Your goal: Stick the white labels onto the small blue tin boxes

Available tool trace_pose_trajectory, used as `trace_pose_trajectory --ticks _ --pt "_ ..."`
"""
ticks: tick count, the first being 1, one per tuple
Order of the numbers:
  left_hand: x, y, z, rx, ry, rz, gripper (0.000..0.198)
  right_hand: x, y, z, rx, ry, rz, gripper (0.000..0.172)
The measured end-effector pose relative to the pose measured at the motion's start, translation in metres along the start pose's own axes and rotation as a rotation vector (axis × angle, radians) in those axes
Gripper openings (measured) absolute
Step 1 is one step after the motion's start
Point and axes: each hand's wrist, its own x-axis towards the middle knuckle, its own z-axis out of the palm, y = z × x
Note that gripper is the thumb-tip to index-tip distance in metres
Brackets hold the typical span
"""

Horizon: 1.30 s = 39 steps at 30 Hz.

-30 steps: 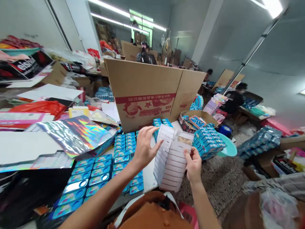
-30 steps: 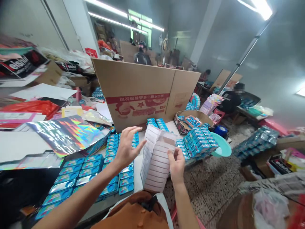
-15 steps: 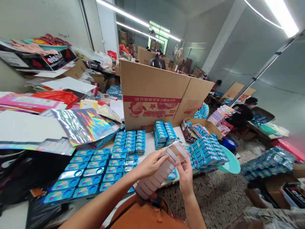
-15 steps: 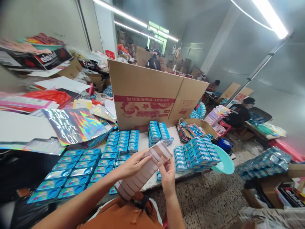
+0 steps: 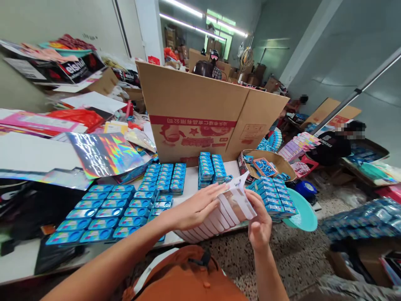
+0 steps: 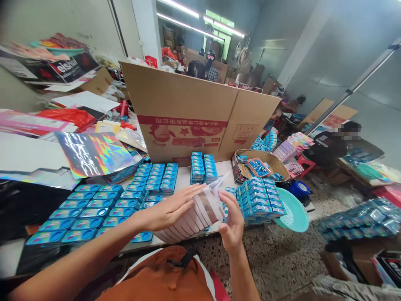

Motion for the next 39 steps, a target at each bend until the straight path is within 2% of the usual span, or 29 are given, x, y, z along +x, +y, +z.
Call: trace_pose_trajectory --ticks 2,4,9,12,15,18,21,25,27,29,31,32,34,37,39 --pt "0.005 0.008 0.009 -0.055 -0.036 -0.029 0.049 0.002 0.001 -0.011 -0.01 0.03 0.004 0.056" --pt "0.009 0.013 0.019 -0.096 -0.025 -0.035 0.049 0.004 0.002 -0.022 -0.085 0.005 -0.006 0.052" --pt "0.011 0.019 0.032 -0.052 0.125 -0.032 0.043 0.006 0.004 -0.049 -0.257 -0.152 -0.049 0.037" --pt "0.01 0.026 0.031 0.032 0.101 -0.031 0.036 0.006 0.005 -0.059 -0.253 -0.29 0.109 0.026" --pt "0.007 0.04 0.03 0.082 0.037 -0.02 0.03 0.006 0.006 -0.062 -0.137 -0.33 0.279 0.017" --pt "0.004 0.052 0.033 0.096 -0.021 -0.037 0.028 0.002 0.007 -0.057 -0.053 -0.358 0.346 0.016" --pt "0.003 0.055 0.044 0.094 0.003 -0.114 0.026 -0.007 0.01 -0.049 -0.007 -0.321 0.336 0.016" --pt "0.003 0.048 0.066 -0.036 0.17 -0.164 0.029 -0.023 0.017 -0.041 0.046 -0.289 0.335 0.013" --pt "0.002 0.045 0.076 -0.092 0.215 -0.181 0.028 -0.029 0.02 -0.041 0.004 -0.264 0.341 0.012" --pt "0.001 0.044 0.082 -0.089 0.23 -0.2 0.026 -0.032 0.022 -0.043 -0.095 -0.17 0.319 0.011" --pt "0.001 0.044 0.084 -0.048 0.235 -0.197 0.025 -0.031 0.022 -0.046 -0.198 -0.077 0.251 0.026" --pt "0.001 0.044 0.084 -0.024 0.233 -0.184 0.024 -0.03 0.022 -0.049 -0.232 -0.075 0.205 0.034" --pt "0.002 0.044 0.084 0.023 0.222 -0.146 0.023 -0.025 0.019 -0.053 -0.234 -0.176 0.118 0.033" --pt "0.003 0.044 0.084 0.083 0.204 -0.106 0.021 -0.021 0.015 -0.057 -0.165 -0.352 0.062 0.007" --pt "0.004 0.044 0.086 0.106 0.199 -0.107 0.021 -0.02 0.014 -0.057 -0.152 -0.385 0.071 0.008"
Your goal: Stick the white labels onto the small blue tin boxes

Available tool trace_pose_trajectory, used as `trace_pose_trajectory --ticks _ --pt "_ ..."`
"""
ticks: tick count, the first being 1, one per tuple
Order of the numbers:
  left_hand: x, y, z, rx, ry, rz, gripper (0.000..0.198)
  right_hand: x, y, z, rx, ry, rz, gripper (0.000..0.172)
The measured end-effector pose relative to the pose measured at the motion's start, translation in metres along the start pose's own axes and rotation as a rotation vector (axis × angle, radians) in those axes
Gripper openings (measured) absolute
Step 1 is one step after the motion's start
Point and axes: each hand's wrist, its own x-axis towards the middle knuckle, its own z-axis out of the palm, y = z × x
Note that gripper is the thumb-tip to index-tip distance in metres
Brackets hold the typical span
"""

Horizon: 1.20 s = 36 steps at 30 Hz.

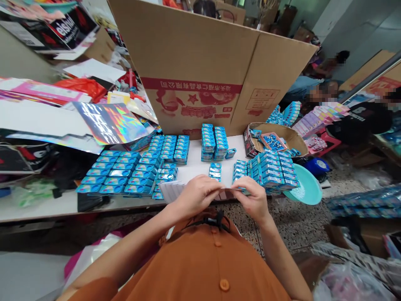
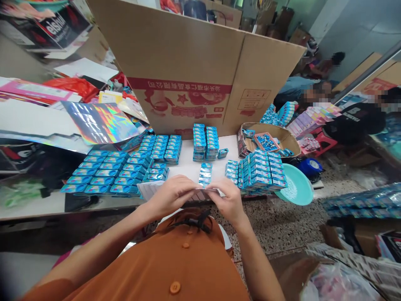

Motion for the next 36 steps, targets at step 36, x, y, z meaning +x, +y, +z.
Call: trace_pose_trajectory --ticks 36 --pt "0.019 -0.002 0.008 -0.137 -0.178 -0.385 0.037 0.006 0.014 -0.007 -0.267 -0.089 -0.305 0.017"
